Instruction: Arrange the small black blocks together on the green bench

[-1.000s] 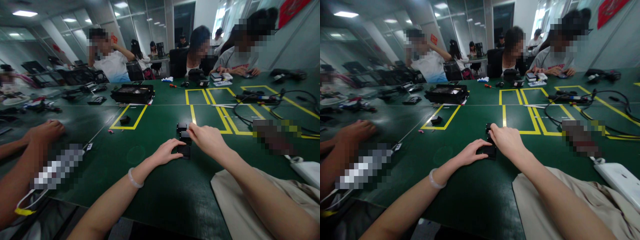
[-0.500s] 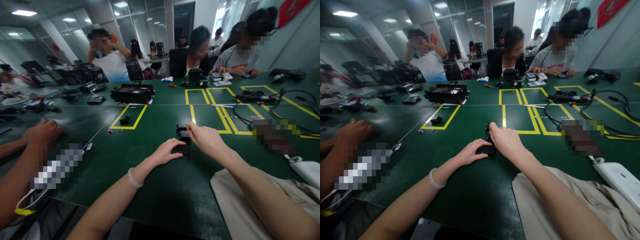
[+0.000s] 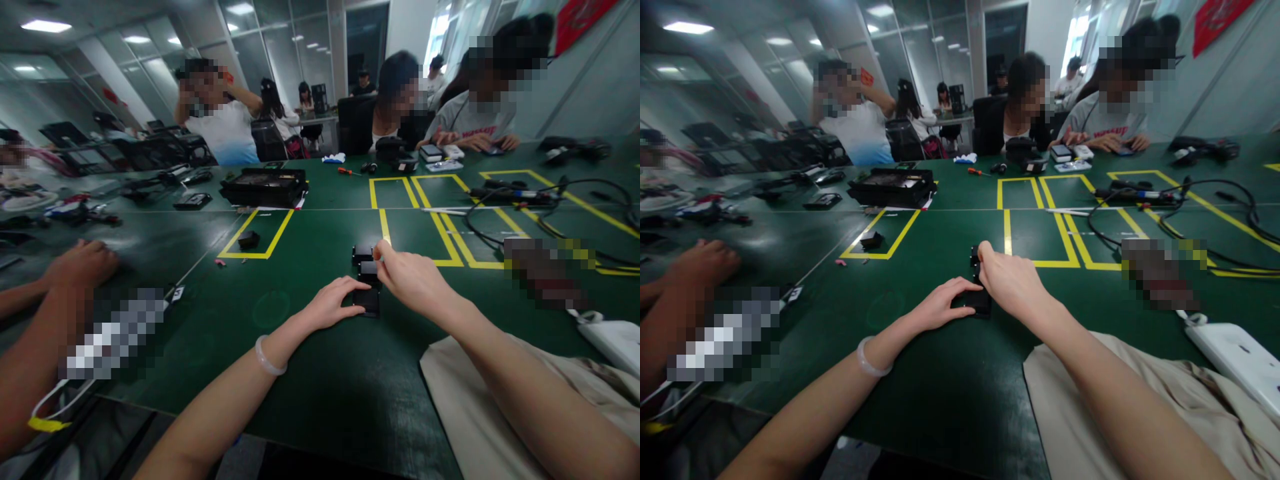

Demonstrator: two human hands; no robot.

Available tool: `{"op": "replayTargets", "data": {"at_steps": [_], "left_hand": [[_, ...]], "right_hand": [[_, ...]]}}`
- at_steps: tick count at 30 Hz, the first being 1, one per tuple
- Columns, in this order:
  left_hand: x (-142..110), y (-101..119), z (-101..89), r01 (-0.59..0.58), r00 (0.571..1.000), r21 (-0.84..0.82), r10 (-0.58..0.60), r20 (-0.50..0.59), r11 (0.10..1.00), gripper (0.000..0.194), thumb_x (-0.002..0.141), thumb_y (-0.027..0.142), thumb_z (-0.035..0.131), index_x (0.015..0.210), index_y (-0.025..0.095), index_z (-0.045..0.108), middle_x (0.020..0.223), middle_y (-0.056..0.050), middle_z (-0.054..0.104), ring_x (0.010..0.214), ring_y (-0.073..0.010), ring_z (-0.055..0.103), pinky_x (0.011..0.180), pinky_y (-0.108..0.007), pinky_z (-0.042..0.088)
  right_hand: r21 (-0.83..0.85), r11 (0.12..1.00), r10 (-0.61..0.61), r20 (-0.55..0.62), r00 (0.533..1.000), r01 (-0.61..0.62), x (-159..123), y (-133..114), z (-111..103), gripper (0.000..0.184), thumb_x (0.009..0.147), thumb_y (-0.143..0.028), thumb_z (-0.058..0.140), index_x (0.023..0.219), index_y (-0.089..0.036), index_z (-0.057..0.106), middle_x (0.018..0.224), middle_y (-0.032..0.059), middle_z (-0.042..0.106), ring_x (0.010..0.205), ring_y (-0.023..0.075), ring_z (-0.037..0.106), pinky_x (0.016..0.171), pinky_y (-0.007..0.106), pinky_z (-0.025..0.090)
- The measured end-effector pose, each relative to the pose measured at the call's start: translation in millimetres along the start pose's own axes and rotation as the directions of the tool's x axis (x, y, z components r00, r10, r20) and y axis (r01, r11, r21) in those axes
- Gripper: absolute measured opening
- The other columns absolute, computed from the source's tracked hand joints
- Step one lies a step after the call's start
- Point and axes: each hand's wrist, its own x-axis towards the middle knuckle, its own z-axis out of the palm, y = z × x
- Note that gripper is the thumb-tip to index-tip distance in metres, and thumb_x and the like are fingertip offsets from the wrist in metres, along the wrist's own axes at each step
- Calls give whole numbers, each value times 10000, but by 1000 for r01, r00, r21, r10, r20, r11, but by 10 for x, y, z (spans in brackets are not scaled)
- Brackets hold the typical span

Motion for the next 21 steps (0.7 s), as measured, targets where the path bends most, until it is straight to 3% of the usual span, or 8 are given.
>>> {"op": "replayTargets", "data": {"at_steps": [5, 9, 14, 21], "left_hand": [[3, -9, 4, 2, 1000, -11, -2, 5, 1000, 410, 867, 357, 616, 1254, 257, 525, 1159, -62, 573, 1077, -233, 540, 919, -349, 431], [2, -19, 13, 8, 1000, -21, -8, 3, 1000, 419, 861, 355, 624, 1257, 260, 524, 1165, -62, 572, 1092, -234, 535, 923, -348, 430], [3, -19, 17, 17, 1000, -20, -17, 4, 1000, 417, 859, 356, 625, 1254, 263, 528, 1163, -59, 576, 1081, -235, 541, 924, -353, 431], [-10, -22, 8, 10, 1000, -11, -10, 4, 1000, 427, 864, 355, 620, 1270, 276, 516, 1185, -60, 566, 1105, -236, 531, 927, -357, 436]], "right_hand": [[-57, 998, 9, 20, 1000, -8, 3, -6, -4, 276, 969, -376, 283, 1044, -210, 491, 766, 57, 683, 671, 226, 647, 498, 274, 217], [22, 999, -47, 18, 999, 47, -13, -14, -19, 235, 962, -305, 301, 1085, -202, 472, 789, 41, 685, 642, 200, 635, 495, 268, 220], [4, 999, -39, -7, 999, 39, -12, -6, -14, 277, 968, -395, 294, 1000, -218, 505, 757, 38, 677, 657, 209, 637, 486, 264, 204], [42, 999, -23, -4, 1000, 23, 7, 67, 4, 238, 961, -308, 292, 1086, -208, 468, 828, 39, 686, 645, 194, 625, 499, 269, 219]]}}
